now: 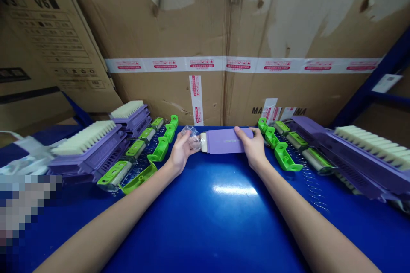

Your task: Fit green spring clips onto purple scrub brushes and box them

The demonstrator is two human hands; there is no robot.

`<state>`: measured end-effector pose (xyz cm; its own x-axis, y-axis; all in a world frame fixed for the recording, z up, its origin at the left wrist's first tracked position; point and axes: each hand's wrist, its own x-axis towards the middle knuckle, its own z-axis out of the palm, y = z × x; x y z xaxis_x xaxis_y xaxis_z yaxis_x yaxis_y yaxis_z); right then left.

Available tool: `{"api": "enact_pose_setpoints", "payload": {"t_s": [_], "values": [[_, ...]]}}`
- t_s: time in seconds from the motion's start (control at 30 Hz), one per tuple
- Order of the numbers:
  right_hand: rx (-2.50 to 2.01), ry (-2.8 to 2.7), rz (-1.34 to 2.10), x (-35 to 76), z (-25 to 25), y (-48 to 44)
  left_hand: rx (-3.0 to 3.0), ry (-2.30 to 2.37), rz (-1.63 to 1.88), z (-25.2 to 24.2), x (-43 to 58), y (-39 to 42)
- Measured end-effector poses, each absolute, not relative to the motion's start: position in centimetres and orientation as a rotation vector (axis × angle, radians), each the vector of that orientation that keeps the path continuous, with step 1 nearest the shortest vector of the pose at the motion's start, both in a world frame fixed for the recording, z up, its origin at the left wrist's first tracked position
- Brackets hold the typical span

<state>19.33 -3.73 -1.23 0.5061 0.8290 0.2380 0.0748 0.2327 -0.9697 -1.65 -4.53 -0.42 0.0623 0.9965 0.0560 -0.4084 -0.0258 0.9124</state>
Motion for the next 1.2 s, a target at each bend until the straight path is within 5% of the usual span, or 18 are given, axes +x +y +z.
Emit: {"api": "enact_pose_setpoints", "payload": {"t_s": [1.2], "values": [[-1.218,-1.161,0.414,16.3,-0.6,-7.2,1.613,1.087,1.314,-0.8,-1.1,-5.6]]}}
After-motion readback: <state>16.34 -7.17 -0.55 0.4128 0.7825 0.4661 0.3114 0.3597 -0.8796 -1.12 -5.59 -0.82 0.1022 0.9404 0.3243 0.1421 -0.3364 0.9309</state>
